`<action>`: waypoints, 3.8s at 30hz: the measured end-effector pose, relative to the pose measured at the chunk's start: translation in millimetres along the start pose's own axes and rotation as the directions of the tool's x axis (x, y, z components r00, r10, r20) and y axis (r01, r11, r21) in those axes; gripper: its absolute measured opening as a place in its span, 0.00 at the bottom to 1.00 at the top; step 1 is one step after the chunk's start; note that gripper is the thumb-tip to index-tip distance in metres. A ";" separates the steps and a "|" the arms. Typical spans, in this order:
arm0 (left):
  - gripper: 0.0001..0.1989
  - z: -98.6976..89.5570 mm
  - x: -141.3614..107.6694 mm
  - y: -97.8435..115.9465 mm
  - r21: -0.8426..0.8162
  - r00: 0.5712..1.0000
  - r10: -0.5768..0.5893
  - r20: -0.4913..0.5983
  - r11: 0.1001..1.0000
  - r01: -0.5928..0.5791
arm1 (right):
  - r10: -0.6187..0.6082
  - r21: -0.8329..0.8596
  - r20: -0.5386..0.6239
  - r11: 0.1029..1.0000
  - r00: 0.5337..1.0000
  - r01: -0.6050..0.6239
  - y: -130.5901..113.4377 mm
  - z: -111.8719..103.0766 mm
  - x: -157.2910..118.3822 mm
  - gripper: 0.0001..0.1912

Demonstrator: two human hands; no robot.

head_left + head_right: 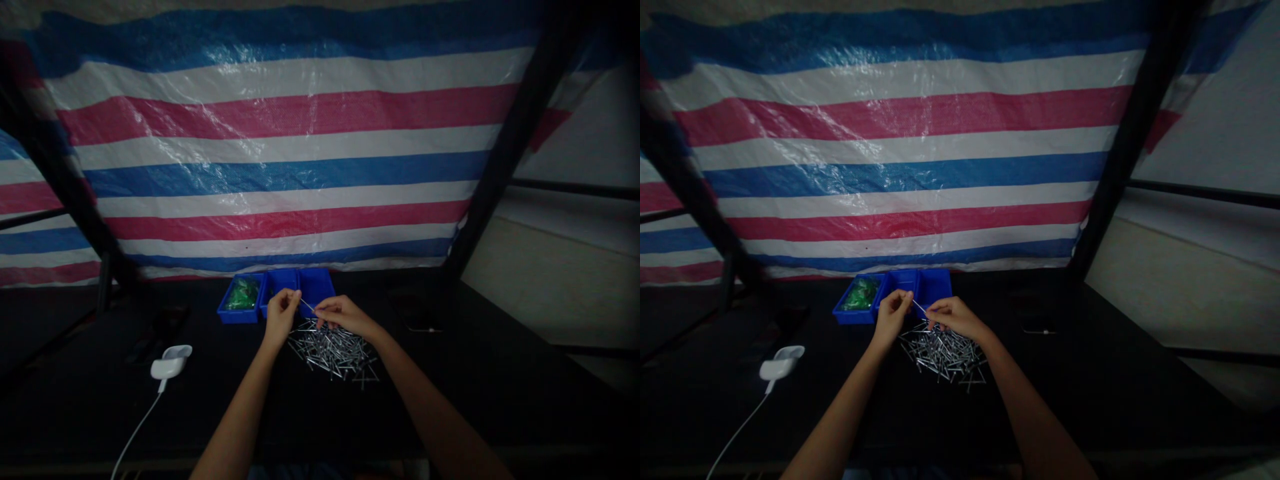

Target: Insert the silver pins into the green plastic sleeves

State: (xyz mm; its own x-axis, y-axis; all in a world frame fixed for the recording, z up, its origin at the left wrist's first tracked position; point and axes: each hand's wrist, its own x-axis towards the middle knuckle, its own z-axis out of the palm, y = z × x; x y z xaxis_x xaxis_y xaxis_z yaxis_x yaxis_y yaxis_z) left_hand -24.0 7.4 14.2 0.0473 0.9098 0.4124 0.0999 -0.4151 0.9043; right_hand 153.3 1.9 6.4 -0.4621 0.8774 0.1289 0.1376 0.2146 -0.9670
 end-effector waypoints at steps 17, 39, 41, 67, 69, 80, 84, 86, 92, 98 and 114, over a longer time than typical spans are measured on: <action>0.18 1.6 -2.2 2.5 0.068 1.000 0.027 0.006 0.997 -0.027 | -0.022 0.066 0.022 0.998 1.000 0.020 4.6 0.9 3.3 0.18; 0.14 16.2 -13.2 13.5 -0.005 0.989 0.064 0.131 0.998 -0.064 | 0.017 0.215 -0.243 0.976 0.970 0.037 2.2 -1.3 4.3 0.18; 0.15 18.0 -14.9 11.3 0.021 0.985 0.053 0.167 0.998 -0.057 | 0.016 0.234 -0.270 0.971 0.963 0.049 0.2 -1.4 3.8 0.18; 0.15 21.8 -17.3 -3.4 0.085 0.962 0.029 0.271 0.995 -0.054 | -0.028 0.261 -0.347 0.957 0.937 0.126 -17.0 -9.1 -4.3 0.16; 0.15 19.8 -15.4 -3.2 0.074 0.970 0.029 0.240 0.996 -0.048 | -0.039 0.234 -0.354 0.964 0.934 0.129 -18.5 -11.0 -5.2 0.15; 0.14 13.3 -8.3 2.4 -0.062 0.992 -0.015 0.127 0.998 0.023 | -0.035 0.115 -0.109 0.992 0.993 0.047 -11.5 -10.4 -7.7 0.15; 0.15 13.4 -7.9 1.5 -0.058 0.991 -0.030 0.132 0.998 0.038 | -0.040 0.113 -0.055 0.992 0.998 0.046 -8.6 -3.0 -5.4 0.16; 0.17 13.2 -7.9 -0.2 -0.030 0.988 -0.039 0.147 0.999 0.044 | -0.053 0.118 -0.038 0.991 0.998 0.057 -7.1 0.4 -4.0 0.16; 0.18 12.9 -8.0 -5.4 0.009 0.985 -0.040 0.167 0.999 0.039 | -0.058 0.143 0.000 0.988 0.998 0.057 -2.2 5.4 -1.5 0.17; 0.19 13.2 -7.8 -8.1 0.011 0.984 -0.037 0.174 0.999 0.035 | -0.051 0.186 0.001 0.981 0.999 0.050 -4.8 7.4 -2.5 0.19; 0.16 12.8 -7.8 1.8 -0.007 0.995 -0.039 0.090 0.999 0.040 | -0.066 0.143 -0.073 0.987 0.995 0.076 4.7 5.7 1.8 0.17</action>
State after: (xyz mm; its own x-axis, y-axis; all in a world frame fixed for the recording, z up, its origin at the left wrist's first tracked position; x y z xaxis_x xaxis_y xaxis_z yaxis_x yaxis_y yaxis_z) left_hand -11.5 -0.5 11.2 0.1327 0.9213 0.3654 0.0947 -0.3788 0.9206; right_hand 148.2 2.1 0.9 -0.4046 0.8904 0.2083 -0.0247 0.2171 -0.9758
